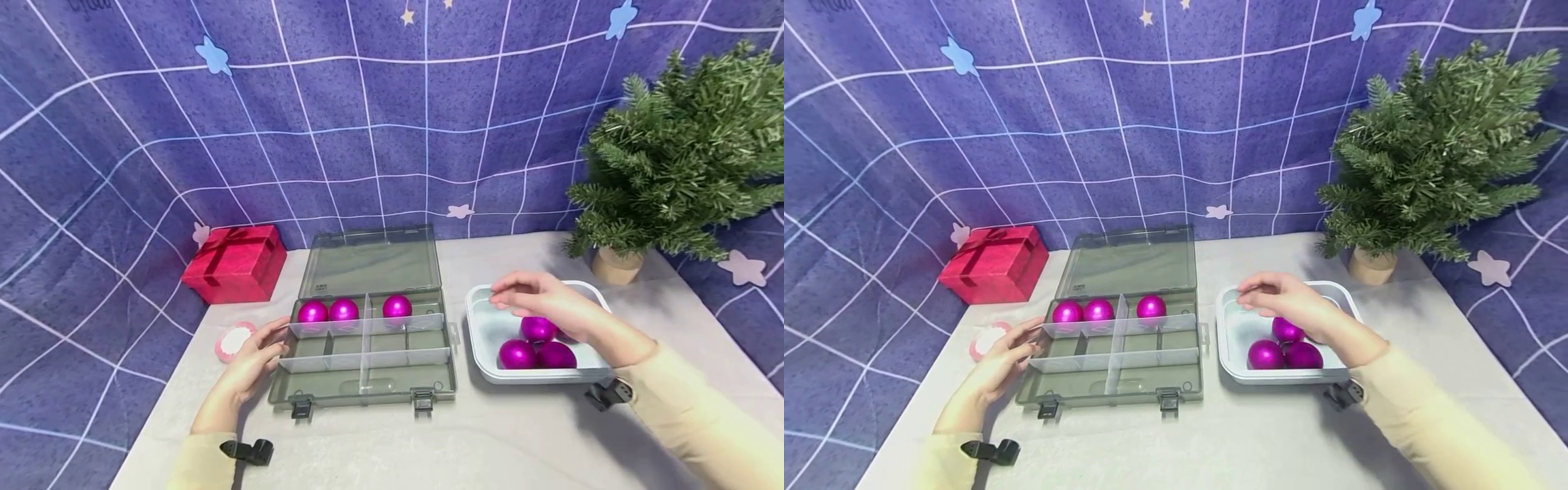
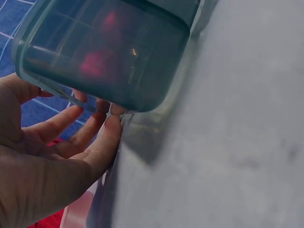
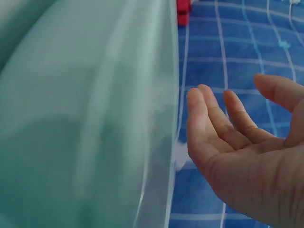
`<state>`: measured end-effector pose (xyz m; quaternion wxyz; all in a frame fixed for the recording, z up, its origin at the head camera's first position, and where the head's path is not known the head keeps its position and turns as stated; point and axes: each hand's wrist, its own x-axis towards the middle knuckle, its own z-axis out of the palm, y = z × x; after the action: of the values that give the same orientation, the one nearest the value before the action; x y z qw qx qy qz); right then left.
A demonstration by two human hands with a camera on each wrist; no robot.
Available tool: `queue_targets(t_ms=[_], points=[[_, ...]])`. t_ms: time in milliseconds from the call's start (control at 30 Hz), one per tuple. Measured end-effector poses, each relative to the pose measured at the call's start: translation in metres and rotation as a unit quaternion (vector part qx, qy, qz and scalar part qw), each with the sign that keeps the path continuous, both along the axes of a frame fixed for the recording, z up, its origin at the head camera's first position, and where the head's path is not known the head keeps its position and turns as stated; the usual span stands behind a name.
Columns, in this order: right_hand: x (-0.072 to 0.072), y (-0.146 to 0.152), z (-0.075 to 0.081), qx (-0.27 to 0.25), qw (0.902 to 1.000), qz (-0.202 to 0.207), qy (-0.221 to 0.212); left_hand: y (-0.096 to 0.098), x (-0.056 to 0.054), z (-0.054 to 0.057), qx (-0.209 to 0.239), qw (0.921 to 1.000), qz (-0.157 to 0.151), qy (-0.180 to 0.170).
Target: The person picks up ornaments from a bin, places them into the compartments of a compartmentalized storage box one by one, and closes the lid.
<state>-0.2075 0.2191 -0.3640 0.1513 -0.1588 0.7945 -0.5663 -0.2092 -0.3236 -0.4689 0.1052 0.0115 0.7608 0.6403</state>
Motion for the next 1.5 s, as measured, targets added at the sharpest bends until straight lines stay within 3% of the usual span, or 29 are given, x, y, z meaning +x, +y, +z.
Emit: queue_targets(t_ms=[200, 367, 567, 767, 967, 1233, 1500], points=[[0.006, 0.038, -0.020, 0.104, 0.9914, -0.042, 0.068, 0.001, -0.001, -0.001, 0.002, 1.0000, -0.003, 0.005], [0.002, 0.052, -0.030, 0.140, 0.9831, -0.057, 0.104, 0.000, -0.001, -0.002, 0.020, 0.9996, -0.007, 0.020], [-0.008, 0.055, -0.034, 0.175, 0.9744, -0.024, 0.139, -0.001, 0.000, -0.003, 0.017, 0.9996, -0.004, 0.020], [-0.015, 0.049, -0.031, 0.245, 0.9550, 0.018, 0.167, -0.002, 0.001, -0.005, 0.008, 0.9999, -0.004, 0.011], [-0.018, 0.046, -0.032, 0.301, 0.9387, 0.026, 0.166, -0.001, 0.000, -0.003, 0.003, 0.9999, -0.008, 0.009], [-0.019, 0.042, -0.034, 0.318, 0.9344, 0.025, 0.158, 0.000, -0.001, 0.000, -0.005, 0.9999, -0.010, 0.003], [-0.023, 0.044, -0.017, 0.294, 0.9432, 0.025, 0.153, -0.001, -0.001, -0.001, 0.001, 1.0000, -0.006, -0.002]])
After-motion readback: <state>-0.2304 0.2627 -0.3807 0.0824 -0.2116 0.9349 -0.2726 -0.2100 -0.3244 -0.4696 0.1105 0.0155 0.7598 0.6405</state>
